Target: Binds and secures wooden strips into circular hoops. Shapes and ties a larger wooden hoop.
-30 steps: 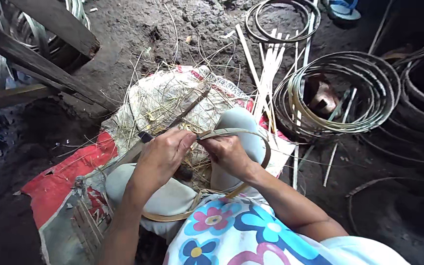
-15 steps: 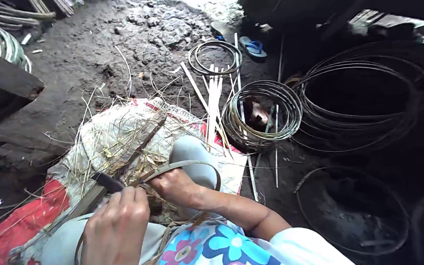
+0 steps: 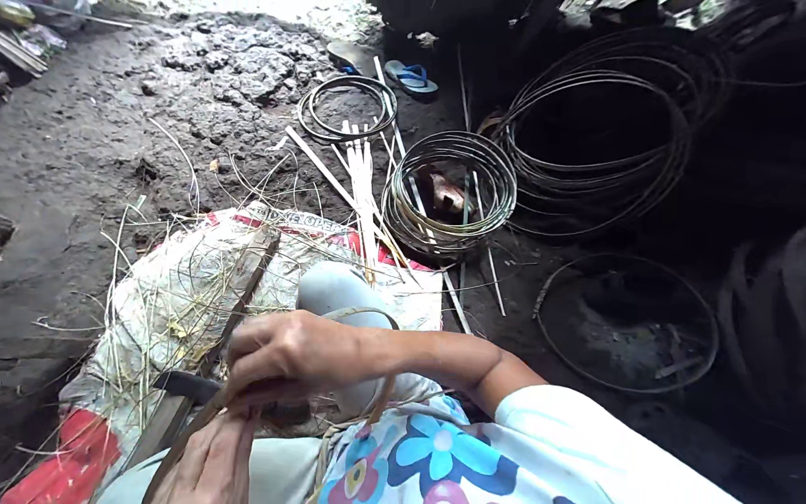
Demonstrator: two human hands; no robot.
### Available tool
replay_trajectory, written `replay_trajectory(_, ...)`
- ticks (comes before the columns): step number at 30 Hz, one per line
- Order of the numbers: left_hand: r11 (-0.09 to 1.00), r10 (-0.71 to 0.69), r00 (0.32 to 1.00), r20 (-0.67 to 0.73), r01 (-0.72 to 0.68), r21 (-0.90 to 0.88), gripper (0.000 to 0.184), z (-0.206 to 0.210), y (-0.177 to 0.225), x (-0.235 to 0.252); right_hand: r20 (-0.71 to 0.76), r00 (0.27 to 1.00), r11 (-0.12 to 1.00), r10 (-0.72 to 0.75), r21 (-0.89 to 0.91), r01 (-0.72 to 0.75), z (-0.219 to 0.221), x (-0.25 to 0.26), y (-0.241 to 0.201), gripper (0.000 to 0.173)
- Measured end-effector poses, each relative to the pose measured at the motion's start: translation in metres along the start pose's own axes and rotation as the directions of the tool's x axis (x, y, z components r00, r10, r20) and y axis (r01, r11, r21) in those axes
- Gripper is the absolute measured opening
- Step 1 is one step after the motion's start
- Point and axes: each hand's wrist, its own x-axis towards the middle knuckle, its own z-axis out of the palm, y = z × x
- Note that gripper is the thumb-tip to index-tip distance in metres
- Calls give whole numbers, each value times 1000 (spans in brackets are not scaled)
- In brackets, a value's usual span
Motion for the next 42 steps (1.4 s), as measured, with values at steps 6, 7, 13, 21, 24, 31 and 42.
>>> replay_trajectory(6,994,11,921,-390,33,107,15,29,3,-2,-33,993,982,109,160,-102,5,8,19,8)
replay_trajectory(7,994,37,911,-411,7,105,15,31,3,-1,-9,990,977,144,162,-141,1,10,17,8)
replay_trajectory(13,973,-198,926,-321,144,-183,17,36,17,5,46,984,967,174,183,-179,-14,8,15,18)
replay_trajectory(21,352,-659,752,-25,279,-894,7,47,46,12,82,995,992,-60,-107,69,-21,-9,14,14)
replay_trajectory(24,282,-676,737,-21,231,-931,6,49,44,16,20,994,989,-103,-108,105,-19,-11,19,10)
replay_trajectory(31,9,-707,699,105,158,-987,5,72,29,15,100,995,989,-4,150,-11,-26,-2,40,9)
replay_trajectory(42,630,-570,796,-204,264,-731,9,121,12,30,202,949,861,243,406,-306,-10,25,50,7)
